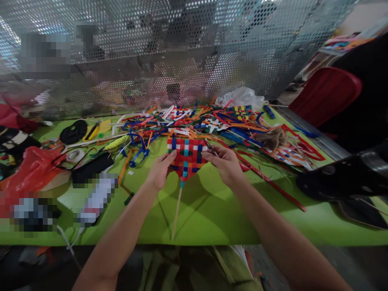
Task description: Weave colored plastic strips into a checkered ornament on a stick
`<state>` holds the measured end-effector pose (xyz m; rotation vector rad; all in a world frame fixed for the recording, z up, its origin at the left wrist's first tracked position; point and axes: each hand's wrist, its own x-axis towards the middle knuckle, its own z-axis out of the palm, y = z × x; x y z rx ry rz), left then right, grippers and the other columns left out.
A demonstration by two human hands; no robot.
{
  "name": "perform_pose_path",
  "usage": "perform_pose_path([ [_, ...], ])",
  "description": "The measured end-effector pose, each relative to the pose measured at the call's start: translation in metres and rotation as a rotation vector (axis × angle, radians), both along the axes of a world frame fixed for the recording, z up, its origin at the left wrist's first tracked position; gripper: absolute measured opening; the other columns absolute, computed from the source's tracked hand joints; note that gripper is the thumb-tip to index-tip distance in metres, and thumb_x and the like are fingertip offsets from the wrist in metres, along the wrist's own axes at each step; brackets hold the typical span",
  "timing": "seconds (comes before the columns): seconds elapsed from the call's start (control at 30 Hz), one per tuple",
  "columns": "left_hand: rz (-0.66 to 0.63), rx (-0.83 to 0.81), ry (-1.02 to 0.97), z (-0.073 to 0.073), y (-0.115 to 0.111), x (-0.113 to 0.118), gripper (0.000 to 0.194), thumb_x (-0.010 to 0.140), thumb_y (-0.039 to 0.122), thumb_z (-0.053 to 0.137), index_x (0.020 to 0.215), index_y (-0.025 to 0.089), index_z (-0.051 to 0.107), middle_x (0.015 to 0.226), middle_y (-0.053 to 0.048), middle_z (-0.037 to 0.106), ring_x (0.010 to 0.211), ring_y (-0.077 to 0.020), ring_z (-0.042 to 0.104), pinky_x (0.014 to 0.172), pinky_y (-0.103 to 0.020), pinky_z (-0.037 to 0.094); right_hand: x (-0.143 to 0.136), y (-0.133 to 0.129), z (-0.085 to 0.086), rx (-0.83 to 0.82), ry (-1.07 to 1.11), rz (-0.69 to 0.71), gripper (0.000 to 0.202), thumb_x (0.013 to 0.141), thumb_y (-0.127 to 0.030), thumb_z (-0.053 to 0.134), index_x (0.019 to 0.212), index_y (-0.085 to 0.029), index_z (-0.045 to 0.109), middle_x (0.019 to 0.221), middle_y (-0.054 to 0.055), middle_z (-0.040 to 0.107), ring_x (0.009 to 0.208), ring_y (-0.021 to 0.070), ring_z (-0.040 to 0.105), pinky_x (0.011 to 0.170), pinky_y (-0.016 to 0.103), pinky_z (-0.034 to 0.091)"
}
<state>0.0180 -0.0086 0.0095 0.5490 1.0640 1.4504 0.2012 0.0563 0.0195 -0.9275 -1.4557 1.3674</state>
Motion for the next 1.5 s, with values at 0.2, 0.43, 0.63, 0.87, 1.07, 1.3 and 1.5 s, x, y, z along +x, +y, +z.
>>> perform_pose_path([
  [0.2, -0.02, 0.036, 0.036, 0.0, 0.001, -0.005, 0.039, 0.063, 0.046, 0.081, 0.085, 0.015, 0.073, 0.083, -0.007, 0.076, 0.083, -0.0213, 0.072, 0.074, -0.029, 0.056, 0.0, 0.002, -0.002, -0.027, -0.004, -0.004, 0.031, 0.062, -0.041, 0.079, 0.065, -0.02, 0.057, 0.063, -0.004, 0.05, 0.058, 0.01, 0.044, 0.055, 0.025, 0.036],
  [0.43, -0.025, 0.032, -0.016, 0.002, 0.001, 0.0, 0.037, 0.061, 0.04, 0.084, 0.087, 0.016, 0.073, 0.085, -0.006, 0.077, 0.076, -0.0184, 0.071, 0.072, -0.027, 0.054, -0.003, 0.002, -0.006, -0.061, 0.014, 0.033, 0.03, 0.063, -0.041, 0.079, 0.069, -0.021, 0.058, 0.066, -0.003, 0.053, 0.062, 0.0111, 0.048, 0.058, 0.025, 0.04],
  [0.63, -0.021, 0.045, 0.091, 0.002, 0.001, -0.001, 0.033, 0.057, 0.03, 0.085, 0.084, 0.015, 0.074, 0.081, -0.004, 0.076, 0.072, -0.0157, 0.069, 0.075, -0.027, 0.053, -0.003, 0.004, -0.007, -0.051, 0.018, 0.017, 0.031, 0.063, -0.043, 0.08, 0.069, -0.021, 0.058, 0.066, -0.003, 0.054, 0.061, 0.0103, 0.046, 0.056, 0.024, 0.038],
  [0.87, 0.007, 0.044, 0.082, -0.001, 0.002, 0.0, 0.033, 0.051, 0.027, 0.085, 0.079, 0.015, 0.073, 0.078, -0.003, 0.075, 0.068, -0.0164, 0.068, 0.072, -0.029, 0.053, -0.001, 0.003, -0.007, -0.028, 0.01, 0.021, 0.032, 0.063, -0.044, 0.081, 0.067, -0.021, 0.058, 0.065, -0.003, 0.052, 0.063, 0.0113, 0.047, 0.061, 0.025, 0.04],
  [1.07, 0.015, 0.04, 0.051, -0.001, 0.002, 0.003, 0.033, 0.052, 0.025, 0.084, 0.081, 0.016, 0.073, 0.076, -0.003, 0.075, 0.067, -0.0162, 0.068, 0.069, -0.028, 0.053, -0.001, 0.004, -0.009, 0.007, -0.023, 0.037, 0.031, 0.066, -0.044, 0.078, 0.068, -0.022, 0.057, 0.066, -0.003, 0.051, 0.064, 0.0119, 0.047, 0.062, 0.026, 0.039],
  [1.3, 0.094, 0.051, 0.019, 0.001, 0.001, 0.006, 0.026, 0.053, 0.024, 0.084, 0.075, 0.016, 0.072, 0.076, -0.003, 0.076, 0.065, -0.0141, 0.068, 0.068, -0.026, 0.054, -0.003, 0.001, -0.008, 0.038, -0.071, 0.051, 0.033, 0.068, -0.047, 0.075, 0.069, -0.021, 0.055, 0.064, -0.003, 0.048, 0.061, 0.0109, 0.042, 0.058, 0.026, 0.035],
  [1.5, 0.073, 0.031, 0.011, 0.001, 0.0, 0.006, 0.032, 0.051, 0.024, 0.086, 0.079, 0.015, 0.073, 0.076, -0.006, 0.076, 0.068, -0.019, 0.07, 0.071, -0.032, 0.056, -0.004, 0.001, -0.01, 0.028, -0.069, 0.051, 0.032, 0.068, -0.046, 0.076, 0.068, -0.021, 0.055, 0.064, -0.004, 0.046, 0.061, 0.0108, 0.042, 0.059, 0.026, 0.035],
])
